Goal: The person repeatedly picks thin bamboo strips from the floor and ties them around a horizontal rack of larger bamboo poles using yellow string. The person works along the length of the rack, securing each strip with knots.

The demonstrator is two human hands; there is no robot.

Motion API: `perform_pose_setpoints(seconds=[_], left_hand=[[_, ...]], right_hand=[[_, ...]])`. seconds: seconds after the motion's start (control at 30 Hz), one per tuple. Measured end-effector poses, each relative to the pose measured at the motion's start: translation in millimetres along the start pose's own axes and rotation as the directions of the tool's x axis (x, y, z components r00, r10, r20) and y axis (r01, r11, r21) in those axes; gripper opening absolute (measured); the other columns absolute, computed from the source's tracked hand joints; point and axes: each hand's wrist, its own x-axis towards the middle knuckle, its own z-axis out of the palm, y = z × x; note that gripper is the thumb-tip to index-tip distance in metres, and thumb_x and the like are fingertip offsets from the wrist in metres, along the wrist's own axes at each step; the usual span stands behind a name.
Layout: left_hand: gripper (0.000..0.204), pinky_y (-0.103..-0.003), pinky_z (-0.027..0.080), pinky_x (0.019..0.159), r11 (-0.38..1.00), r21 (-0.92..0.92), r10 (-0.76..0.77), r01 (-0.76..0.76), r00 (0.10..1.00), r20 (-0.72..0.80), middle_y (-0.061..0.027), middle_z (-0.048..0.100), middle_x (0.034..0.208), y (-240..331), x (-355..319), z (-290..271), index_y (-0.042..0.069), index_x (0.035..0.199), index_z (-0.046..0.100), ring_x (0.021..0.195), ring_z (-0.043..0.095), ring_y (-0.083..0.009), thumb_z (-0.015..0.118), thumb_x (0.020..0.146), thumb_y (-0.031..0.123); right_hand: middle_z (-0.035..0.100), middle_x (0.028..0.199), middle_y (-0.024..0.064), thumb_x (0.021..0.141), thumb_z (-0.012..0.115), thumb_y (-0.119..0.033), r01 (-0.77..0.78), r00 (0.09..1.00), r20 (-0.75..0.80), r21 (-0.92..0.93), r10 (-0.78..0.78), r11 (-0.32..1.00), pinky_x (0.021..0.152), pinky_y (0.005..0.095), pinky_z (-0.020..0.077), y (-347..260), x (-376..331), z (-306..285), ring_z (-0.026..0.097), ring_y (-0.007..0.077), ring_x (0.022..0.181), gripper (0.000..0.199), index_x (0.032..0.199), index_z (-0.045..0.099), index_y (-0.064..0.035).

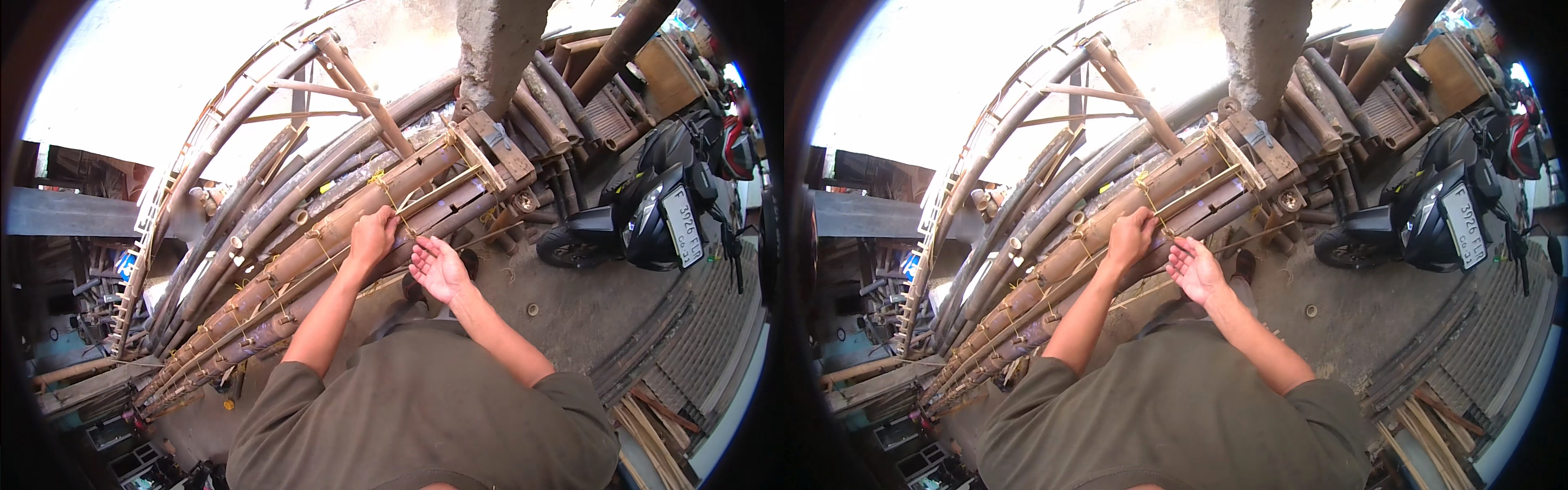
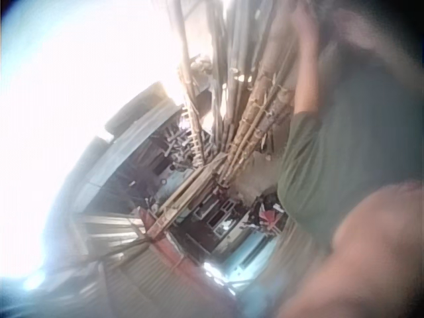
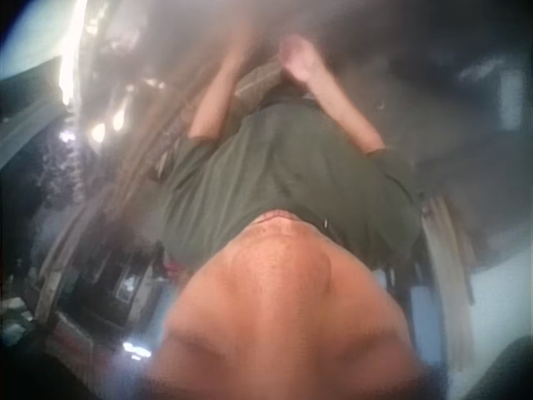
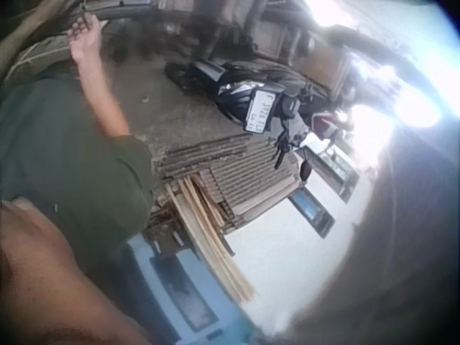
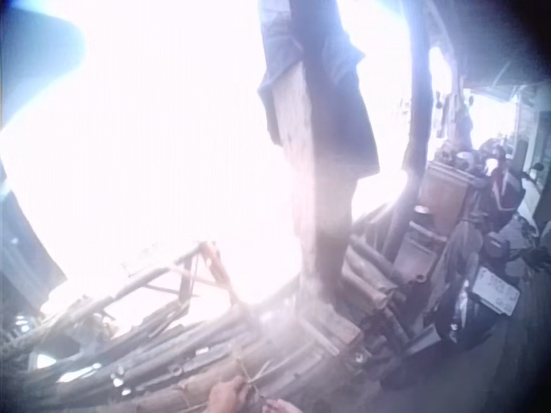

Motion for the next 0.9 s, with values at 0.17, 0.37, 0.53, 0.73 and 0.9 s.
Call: perform_pose_setpoints(seconds=[0.17,0.37,0.53,0.73,0.9], left_hand=[[0.016,-0.049,0.052,0.063,0.998,0.057,0.019,-0.022,0.999,0.049,-0.0189,0.067,0.077,0.4,-4.1,7.7,0.006,0.090,0.060,0.071,0.066,-0.0396,0.061,0.090,0.022],[0.017,-0.044,0.049,0.062,0.975,-0.123,0.164,-0.186,0.972,-0.168,-0.0172,0.059,0.073,-27.8,-2.0,36.0,0.007,0.091,0.061,0.068,0.059,-0.0367,0.057,0.092,0.023],[0.023,-0.054,0.051,0.064,0.996,-0.036,0.079,-0.081,0.995,-0.060,-0.0250,0.065,0.077,5.3,2.4,10.8,0.004,0.089,0.065,0.072,0.065,-0.0436,0.055,0.093,0.024],[0.019,-0.050,0.052,0.067,0.996,-0.060,0.063,-0.069,0.993,-0.103,-0.0217,0.067,0.081,-2.6,-4.1,11.9,0.007,0.096,0.067,0.073,0.066,-0.0409,0.056,0.093,0.023],[0.022,-0.040,0.053,0.068,0.924,-0.381,-0.007,-0.025,0.997,-0.083,-0.0145,0.070,0.079,0.2,4.8,14.2,0.002,0.094,0.067,0.069,0.068,-0.0290,0.054,0.096,0.019]], right_hand=[[0.053,0.080,0.0022,0.097,0.045,-0.020,0.783,0.620,0.061,-0.110,-0.783,0.612,0.077,0.0288,0.0450,22.6,22.9,52.9,0.054,0.0161,0.076,0.018,0.086,0.050,-0.0083],[0.066,0.085,0.0244,0.096,0.040,-0.055,0.715,0.654,0.726,-0.502,0.212,-0.487,0.083,0.0454,0.0512,-17.5,61.9,162.4,0.064,0.0420,0.084,0.052,0.103,0.070,-0.0122],[0.068,0.081,0.0151,0.096,0.044,-0.056,0.341,0.839,0.545,-0.535,-0.007,-0.773,0.072,0.0409,0.0491,-77.2,143.2,142.4,0.065,0.0298,0.081,0.058,0.084,0.071,-0.0053],[0.062,0.072,0.0175,0.096,0.051,-0.030,0.809,0.541,0.799,-0.410,0.261,-0.421,0.066,0.0459,0.0471,-52.2,-3.5,103.5,0.060,0.0344,0.068,0.037,0.073,0.060,-0.0024],[0.060,0.068,0.0211,0.094,0.052,-0.031,0.603,0.765,0.643,-0.688,0.047,-0.403,0.074,0.0481,0.0473,-2.8,11.4,-10.1,0.060,0.0420,0.074,0.041,0.066,0.060,-0.0023]])
